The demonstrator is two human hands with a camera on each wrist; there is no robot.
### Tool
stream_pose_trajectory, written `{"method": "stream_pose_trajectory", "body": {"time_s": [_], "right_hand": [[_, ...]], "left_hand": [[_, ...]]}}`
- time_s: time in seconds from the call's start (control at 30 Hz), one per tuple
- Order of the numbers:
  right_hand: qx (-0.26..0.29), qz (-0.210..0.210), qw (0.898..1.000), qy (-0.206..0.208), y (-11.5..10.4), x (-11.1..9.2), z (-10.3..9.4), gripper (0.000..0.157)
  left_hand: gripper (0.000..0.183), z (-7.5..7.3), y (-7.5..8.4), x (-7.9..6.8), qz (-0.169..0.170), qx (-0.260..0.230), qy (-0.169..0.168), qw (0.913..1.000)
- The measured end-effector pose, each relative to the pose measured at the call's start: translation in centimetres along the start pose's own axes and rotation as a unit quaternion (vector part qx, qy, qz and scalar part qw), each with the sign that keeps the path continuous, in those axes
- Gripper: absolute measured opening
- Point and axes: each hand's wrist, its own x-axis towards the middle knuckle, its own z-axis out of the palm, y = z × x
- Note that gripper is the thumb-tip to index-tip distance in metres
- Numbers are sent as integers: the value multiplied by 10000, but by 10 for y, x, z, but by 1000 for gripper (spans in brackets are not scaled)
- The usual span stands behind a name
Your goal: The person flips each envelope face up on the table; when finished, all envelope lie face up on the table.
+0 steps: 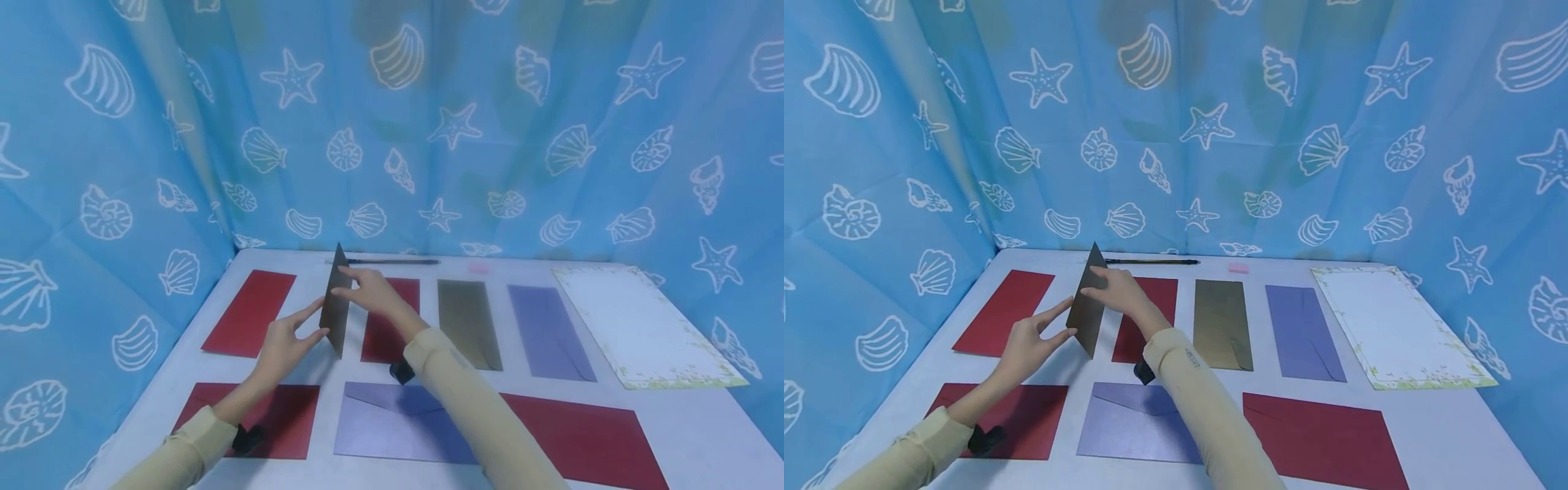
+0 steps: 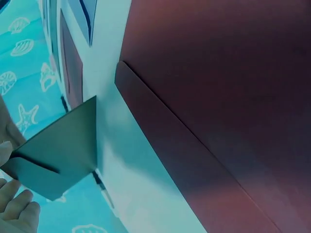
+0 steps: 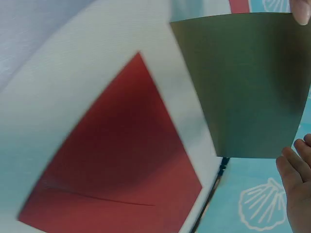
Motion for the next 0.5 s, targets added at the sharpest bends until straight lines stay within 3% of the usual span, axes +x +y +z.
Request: {"method": "stream_pose_trajectory", "body": {"time_s": [0.23, 0.5], "right_hand": [[-142, 50, 9999, -23, -18, 7, -2, 61], [-272, 235, 9991, -228, -17, 11, 2, 65]], "left_hand": [[64, 4, 4, 1, 159, 56, 44, 9998], [65, 4, 2, 0, 241, 159, 81, 9995]]}}
